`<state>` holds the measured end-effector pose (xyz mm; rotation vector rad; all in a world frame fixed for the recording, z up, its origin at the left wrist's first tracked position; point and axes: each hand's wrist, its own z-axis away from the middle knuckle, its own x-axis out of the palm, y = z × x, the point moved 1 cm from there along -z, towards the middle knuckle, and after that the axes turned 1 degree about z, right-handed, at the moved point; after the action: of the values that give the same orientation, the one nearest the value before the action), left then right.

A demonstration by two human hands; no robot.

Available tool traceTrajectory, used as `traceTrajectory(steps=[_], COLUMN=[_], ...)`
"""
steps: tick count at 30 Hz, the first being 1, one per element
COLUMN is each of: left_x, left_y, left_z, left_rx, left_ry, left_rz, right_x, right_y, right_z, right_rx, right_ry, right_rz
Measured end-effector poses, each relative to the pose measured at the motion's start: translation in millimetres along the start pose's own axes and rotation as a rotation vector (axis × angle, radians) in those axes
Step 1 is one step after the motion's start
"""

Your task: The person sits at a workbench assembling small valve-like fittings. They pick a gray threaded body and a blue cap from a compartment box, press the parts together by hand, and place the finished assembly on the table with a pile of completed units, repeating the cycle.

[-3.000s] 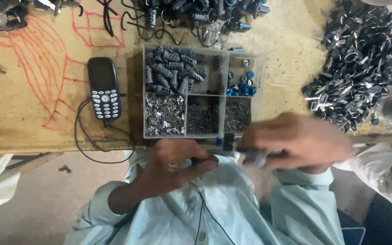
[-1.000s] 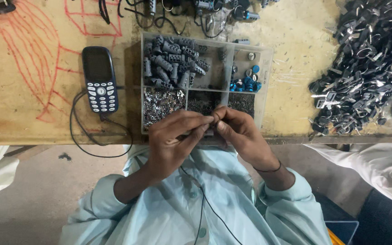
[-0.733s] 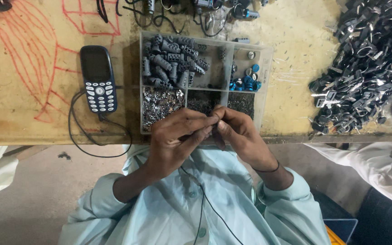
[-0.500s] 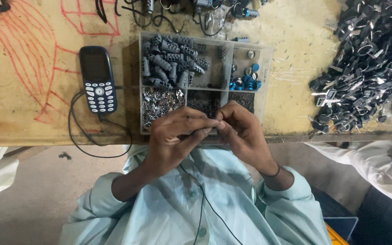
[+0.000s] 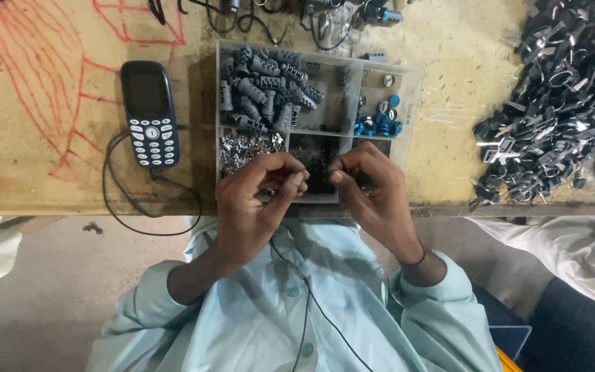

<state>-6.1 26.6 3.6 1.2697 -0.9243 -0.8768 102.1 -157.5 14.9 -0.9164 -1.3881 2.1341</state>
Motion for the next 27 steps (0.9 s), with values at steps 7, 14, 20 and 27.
traceTrajectory(steps=[7, 14, 20, 27], left_x=[11, 8, 9, 5], left_y=[-7, 3, 12, 3], left_z=[6, 5, 7, 2], left_rx=[-0.121, 0.150, 0.069, -0.202], left_ry=[-0.081, -0.082, -0.073, -0.185], left_rz=[0.232, 0.051, -0.110, 0.092], right_x=[3, 12, 11, -22], right_y=[6, 6, -11, -30], right_z=[6, 12, 11, 2], right_rx=[0.213, 0.188, -0.478, -0.120], right_ry=[-0.238, -0.248, 0.117, -0.116], right_rz=[-0.528, -0.599, 0.320, 0.487])
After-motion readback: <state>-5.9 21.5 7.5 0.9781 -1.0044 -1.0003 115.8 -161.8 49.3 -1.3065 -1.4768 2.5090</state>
